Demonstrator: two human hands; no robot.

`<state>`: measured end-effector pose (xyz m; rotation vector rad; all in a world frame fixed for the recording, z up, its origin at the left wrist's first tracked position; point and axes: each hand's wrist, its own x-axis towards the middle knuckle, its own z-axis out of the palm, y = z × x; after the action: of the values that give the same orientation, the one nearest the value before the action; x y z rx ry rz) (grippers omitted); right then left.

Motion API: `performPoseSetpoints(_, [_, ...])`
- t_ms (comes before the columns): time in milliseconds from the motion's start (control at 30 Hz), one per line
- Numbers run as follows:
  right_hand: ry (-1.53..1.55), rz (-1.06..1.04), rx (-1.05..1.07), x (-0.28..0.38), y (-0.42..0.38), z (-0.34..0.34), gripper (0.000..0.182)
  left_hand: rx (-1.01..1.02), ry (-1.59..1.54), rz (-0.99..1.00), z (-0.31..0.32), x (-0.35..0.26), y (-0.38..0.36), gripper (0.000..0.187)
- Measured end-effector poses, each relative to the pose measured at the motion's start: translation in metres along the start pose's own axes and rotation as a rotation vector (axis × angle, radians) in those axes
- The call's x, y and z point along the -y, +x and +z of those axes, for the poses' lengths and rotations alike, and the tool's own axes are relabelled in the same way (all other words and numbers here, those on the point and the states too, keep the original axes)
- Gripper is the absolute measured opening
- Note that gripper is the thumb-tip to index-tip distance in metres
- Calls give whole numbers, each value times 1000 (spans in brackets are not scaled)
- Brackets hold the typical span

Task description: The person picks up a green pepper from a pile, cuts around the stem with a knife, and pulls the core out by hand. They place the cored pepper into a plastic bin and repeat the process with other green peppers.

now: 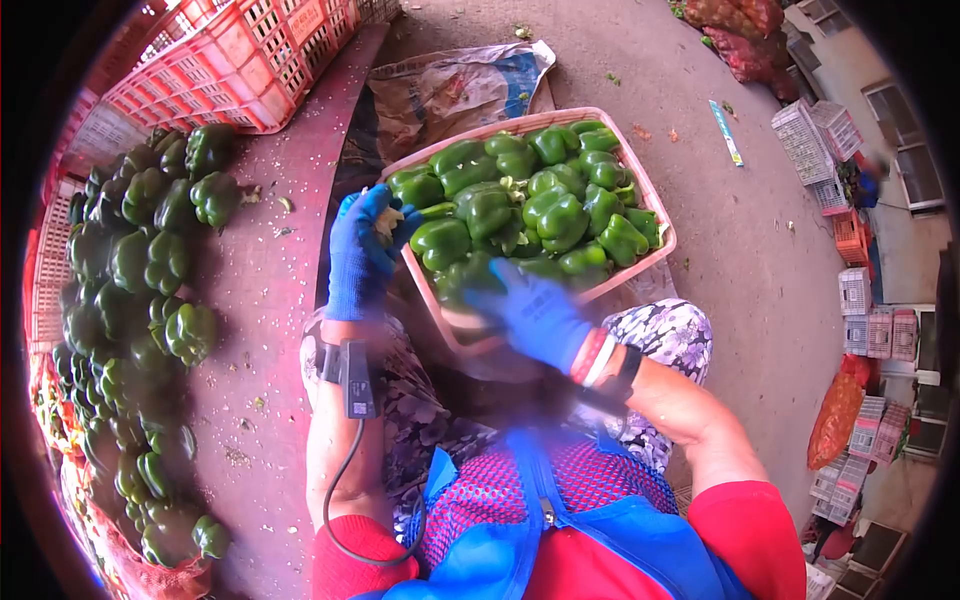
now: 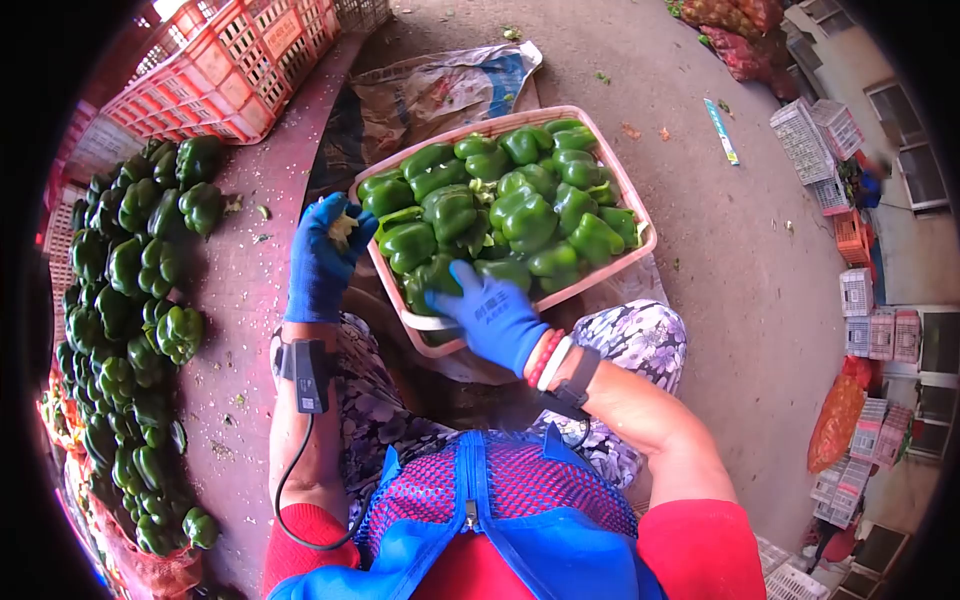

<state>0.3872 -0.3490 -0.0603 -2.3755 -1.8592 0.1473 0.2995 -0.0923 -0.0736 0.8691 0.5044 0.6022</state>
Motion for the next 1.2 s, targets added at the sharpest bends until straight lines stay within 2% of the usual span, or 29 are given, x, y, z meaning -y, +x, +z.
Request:
performPoseSetpoints(100, [176,26,50,8,-8,-1,50,-178,83,-111,24,-33,-43,20])
performPoseSetpoints(133, [301,97,84,7,-7,-12,51,-176,83,-104,27,-39,-57,12])
performPoseSetpoints(233, [788,371,-184,-10,-5,19,56,-7,388,-29,9,-27,-87,10])
performPoseSetpoints(267, [818,474,-131,-17,-8,37,64,-83,338,-121,21,-24,-102,15])
performPoseSetpoints(333, [867,452,-123,-15,-10,45,64,-51,594,-79,22,0,-115,20])
performPoseSetpoints(367, [889,444,-117,-13,-12,48,64,-100,600,-242,28,8,-120,20])
performPoseSetpoints(433, [973,391,-164,-16,-13,67,63,-87,807,-92,16,45,-113,24])
performPoseSetpoints(467, [1015,364,-185,-16,-13,71,63,-51,1011,-15,12,57,-107,37])
performPoseSetpoints(567, [719,177,-181,-14,3,44,64,88,1014,52,21,67,-104,51])
performPoseSetpoints(600, [775,187,-194,-16,6,38,65,66,1095,20,26,61,-105,65])
performPoseSetpoints(667, [889,210,-220,-20,7,27,67,18,1169,-68,37,51,-117,67])
performPoseSetpoints(700, [818,265,-177,-21,5,25,67,-6,1204,-110,40,48,-122,68])
performPoseSetpoints(767, [670,372,-90,-24,-1,22,65,115,1369,-90,31,63,-137,66])
performPoseSetpoints(800, [753,361,-31,-21,-5,21,60,91,1506,-66,29,77,-140,61])
performPoseSetpoints(900, [643,301,-88,-9,-10,31,53,-4,1645,-35,48,73,-145,61])
performPoseSetpoints(933, [626,223,-137,-12,-9,33,49,17,1654,94,50,71,-146,57])
performPoseSetpoints(1033, [690,241,13,-17,-1,19,44,169,1637,139,52,74,-134,54])
performPoseSetpoints(1133, [630,281,94,-18,13,14,39,297,1649,39,49,76,-112,52])
performPoseSetpoints(1200, [623,308,142,-24,18,17,37,308,1702,-8,58,78,-104,55])
